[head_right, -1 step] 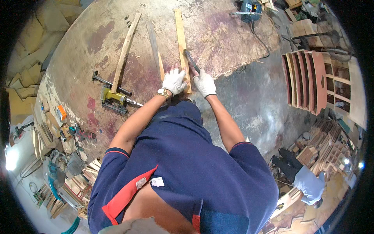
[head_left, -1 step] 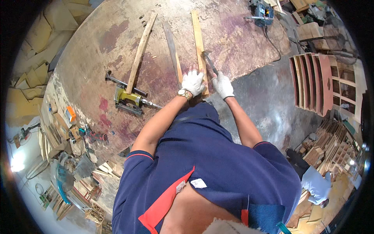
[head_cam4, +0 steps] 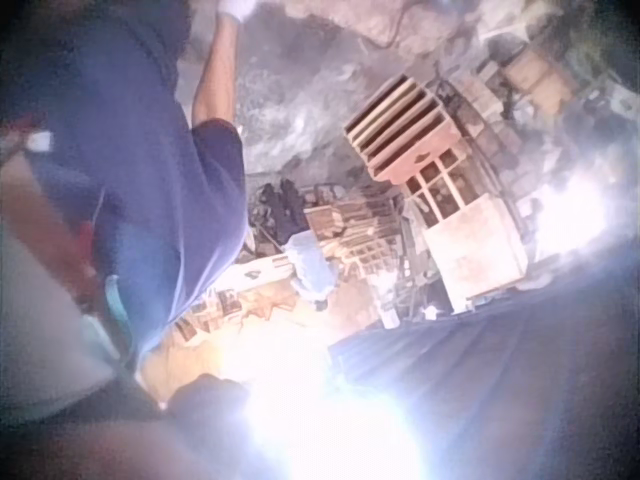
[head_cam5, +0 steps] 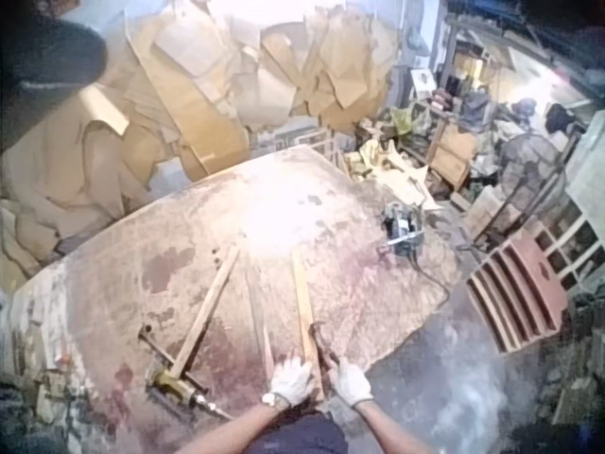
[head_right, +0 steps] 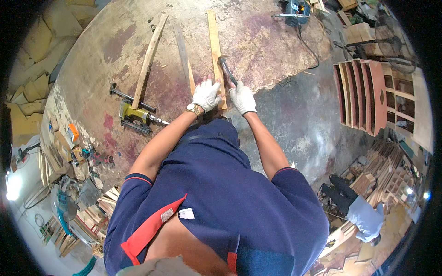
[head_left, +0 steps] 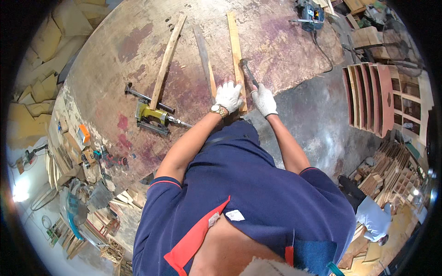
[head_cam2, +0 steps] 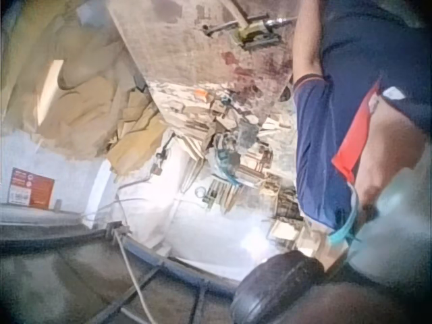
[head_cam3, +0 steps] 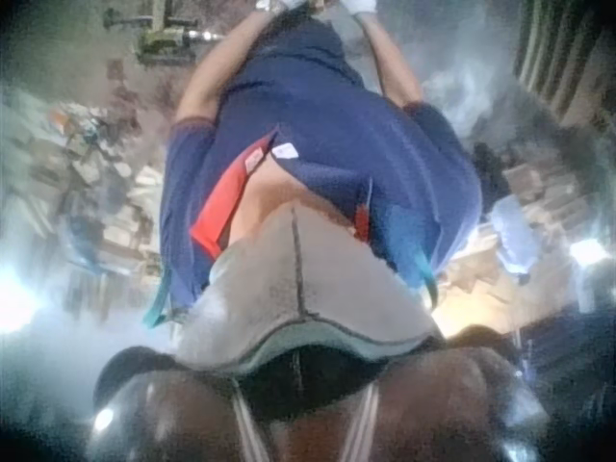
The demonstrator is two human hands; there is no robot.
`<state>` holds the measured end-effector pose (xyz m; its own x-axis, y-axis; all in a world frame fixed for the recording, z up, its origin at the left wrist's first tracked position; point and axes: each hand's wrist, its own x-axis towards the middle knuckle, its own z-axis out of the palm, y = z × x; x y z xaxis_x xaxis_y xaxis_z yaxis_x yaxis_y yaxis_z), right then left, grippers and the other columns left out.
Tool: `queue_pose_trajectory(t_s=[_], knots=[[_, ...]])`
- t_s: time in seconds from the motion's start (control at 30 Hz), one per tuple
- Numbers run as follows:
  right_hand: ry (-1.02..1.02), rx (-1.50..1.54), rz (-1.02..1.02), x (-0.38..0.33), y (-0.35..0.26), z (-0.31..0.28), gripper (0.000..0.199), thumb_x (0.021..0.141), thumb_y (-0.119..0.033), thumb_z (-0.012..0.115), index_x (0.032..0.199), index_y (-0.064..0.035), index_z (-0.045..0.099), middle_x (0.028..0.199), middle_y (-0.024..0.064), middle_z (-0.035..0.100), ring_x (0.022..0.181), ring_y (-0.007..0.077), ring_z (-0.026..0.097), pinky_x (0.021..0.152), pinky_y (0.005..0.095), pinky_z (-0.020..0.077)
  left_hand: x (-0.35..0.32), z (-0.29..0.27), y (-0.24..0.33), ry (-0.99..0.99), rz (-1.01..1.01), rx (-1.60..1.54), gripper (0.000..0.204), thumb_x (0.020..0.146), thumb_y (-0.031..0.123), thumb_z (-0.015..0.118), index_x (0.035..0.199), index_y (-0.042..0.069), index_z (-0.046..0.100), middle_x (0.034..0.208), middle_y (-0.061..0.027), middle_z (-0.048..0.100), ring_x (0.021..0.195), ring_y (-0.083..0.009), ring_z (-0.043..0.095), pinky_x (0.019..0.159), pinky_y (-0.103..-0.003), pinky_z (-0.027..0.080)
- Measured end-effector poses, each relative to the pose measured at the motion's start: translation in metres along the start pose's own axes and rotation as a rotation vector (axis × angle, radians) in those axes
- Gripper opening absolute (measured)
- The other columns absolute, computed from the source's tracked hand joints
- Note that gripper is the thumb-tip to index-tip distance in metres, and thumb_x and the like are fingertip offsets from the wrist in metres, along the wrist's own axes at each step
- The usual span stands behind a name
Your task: The person cuts wood pieces using a miter saw, then uses a hammer and chisel to shape small wooden strips. They assemble a wooden box-like structure using a nail gun and finish by sanding the surface with an electric sander.
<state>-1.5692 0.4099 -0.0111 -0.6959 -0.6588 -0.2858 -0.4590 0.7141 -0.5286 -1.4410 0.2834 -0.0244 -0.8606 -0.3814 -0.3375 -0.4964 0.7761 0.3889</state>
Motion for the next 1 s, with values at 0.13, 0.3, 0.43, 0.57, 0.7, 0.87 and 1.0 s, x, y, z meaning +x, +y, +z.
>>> queue_pose_trajectory(t_s=[0.13, 0.3, 0.43, 0.57, 0.7, 0.87, 1.0], knots=[[0.168, 0.211, 0.026, 0.003, 0.002, 0.011, 0.037, 0.103, -0.039, 0.055, 0.099, -0.0025, 0.061, 0.076, 0.0273, 0.065, 0.075, 0.0485, 0.066, 0.067, 0.055, 0.0491, 0.019, -0.01, 0.005, 0.253, 0.004, 0.02, 0.053, 0.088, 0.044, 0.07, 0.12, 0.005, 0.053, 0.116, -0.0211, 0.064, 0.112, -0.0363, 0.066, 0.086, -0.048, 0.056], [0.274, 0.257, 0.046, -0.013, -0.014, 0.0, 0.035, 0.104, -0.037, 0.055, 0.101, -0.0029, 0.061, 0.074, 0.0264, 0.064, 0.068, 0.046, 0.064, 0.063, 0.0522, 0.048, 0.036, -0.004, 0.01, 0.034, -0.111, -0.09, 0.071, 0.084, 0.039, 0.072, 0.138, 0.005, 0.041, 0.102, -0.0233, 0.068, 0.085, -0.0406, 0.072, 0.071, -0.052, 0.058], [0.402, 0.246, 0.018, -0.023, -0.026, -0.016, 0.03, 0.103, -0.033, 0.055, 0.103, -0.0041, 0.062, 0.071, 0.0245, 0.063, 0.064, 0.0455, 0.063, 0.059, 0.0523, 0.0471, 0.039, 0.007, 0.004, 0.038, -0.132, -0.127, 0.089, 0.082, 0.044, 0.073, 0.149, 0.001, 0.033, 0.109, -0.0245, 0.067, 0.091, -0.0405, 0.072, 0.075, -0.051, 0.058], [0.491, 0.246, -0.171, -0.011, -0.018, -0.008, 0.02, 0.102, -0.026, 0.059, 0.106, -0.0072, 0.058, 0.071, 0.0232, 0.064, 0.066, 0.0477, 0.063, 0.058, 0.0544, 0.0475, 0.039, 0.012, 0.004, 0.034, -0.194, -0.158, 0.089, 0.081, 0.046, 0.074, 0.146, 0.001, 0.033, 0.113, -0.0258, 0.066, 0.093, -0.042, 0.072, 0.077, -0.051, 0.058], [0.028, -0.013, 0.017, 0.013, 0.003, 0.01, 0.03, 0.101, -0.034, 0.057, 0.106, -0.0054, 0.06, 0.077, 0.0274, 0.067, 0.075, 0.0507, 0.066, 0.068, 0.059, 0.0503, 0.042, 0.005, 0.007, 0.004, -0.225, -0.155, 0.084, 0.081, 0.047, 0.075, 0.14, 0.002, 0.036, 0.113, -0.0268, 0.066, 0.093, -0.044, 0.072, 0.077, -0.052, 0.058], [0.167, 0.124, 0.026, 0.003, 0.003, 0.011, 0.039, 0.102, -0.042, 0.054, 0.104, -0.0031, 0.061, 0.076, 0.0275, 0.067, 0.075, 0.0502, 0.066, 0.069, 0.0588, 0.05, 0.044, 0.0, 0.008, -0.001, -0.248, -0.223, 0.08, 0.08, 0.043, 0.077, 0.137, 0.002, 0.037, 0.11, -0.027, 0.068, 0.093, -0.0456, 0.071, 0.079, -0.053, 0.058], [0.205, 0.174, 0.043, -0.004, -0.01, -0.004, 0.037, 0.103, -0.04, 0.055, 0.104, -0.0038, 0.062, 0.076, 0.0268, 0.066, 0.074, 0.0482, 0.066, 0.065, 0.0565, 0.0489, 0.043, 0.005, 0.007, 0.057, -0.28, -0.253, 0.078, 0.079, 0.04, 0.078, 0.133, 0.002, 0.037, 0.106, -0.0271, 0.069, 0.093, -0.0455, 0.071, 0.078, -0.052, 0.058]])
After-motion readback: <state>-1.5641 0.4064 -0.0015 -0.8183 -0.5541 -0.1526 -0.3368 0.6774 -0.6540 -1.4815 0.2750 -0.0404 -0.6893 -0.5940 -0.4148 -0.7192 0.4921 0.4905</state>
